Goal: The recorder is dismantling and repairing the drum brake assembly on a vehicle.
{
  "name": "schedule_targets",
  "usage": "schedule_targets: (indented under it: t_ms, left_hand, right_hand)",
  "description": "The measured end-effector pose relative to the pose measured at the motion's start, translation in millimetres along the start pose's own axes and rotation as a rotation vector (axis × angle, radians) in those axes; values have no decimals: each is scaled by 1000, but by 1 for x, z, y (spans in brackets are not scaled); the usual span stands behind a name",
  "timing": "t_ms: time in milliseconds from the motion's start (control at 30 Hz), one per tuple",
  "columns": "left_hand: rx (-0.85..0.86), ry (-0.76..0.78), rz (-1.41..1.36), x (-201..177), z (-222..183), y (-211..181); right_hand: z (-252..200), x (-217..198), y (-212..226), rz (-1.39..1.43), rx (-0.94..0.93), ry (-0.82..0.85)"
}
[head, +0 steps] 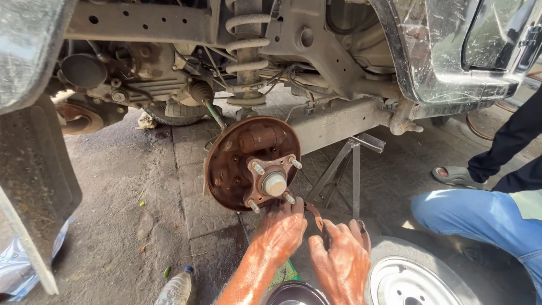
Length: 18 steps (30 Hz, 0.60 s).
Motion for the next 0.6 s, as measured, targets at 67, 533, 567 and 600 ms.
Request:
schedule_targets:
  t_ms: [67,533,567,600]
  left_hand:
    - [3,24,-2,4,1,2]
    - [-6,36,-4,1,-1,4]
    - [-2,23,-4,2,0,3]
    - [2,22,-4,0,1,1]
  right_hand:
    - [-3,3,0,64,97,116]
    - [-14,14,22,-31,-93,-157]
    - [-12,24,12,111,-21,-65]
    - [-10,26,10,112,-21,-68]
Point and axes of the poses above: each hand's wrist, its own z-axis towards the middle knuckle, its own x-axis out of the palm, y = z × x, the point moved 8 cm from there along z, towards the middle knuckle, and after that the axes turned 4 degrees about y, right-handed, at the moved point
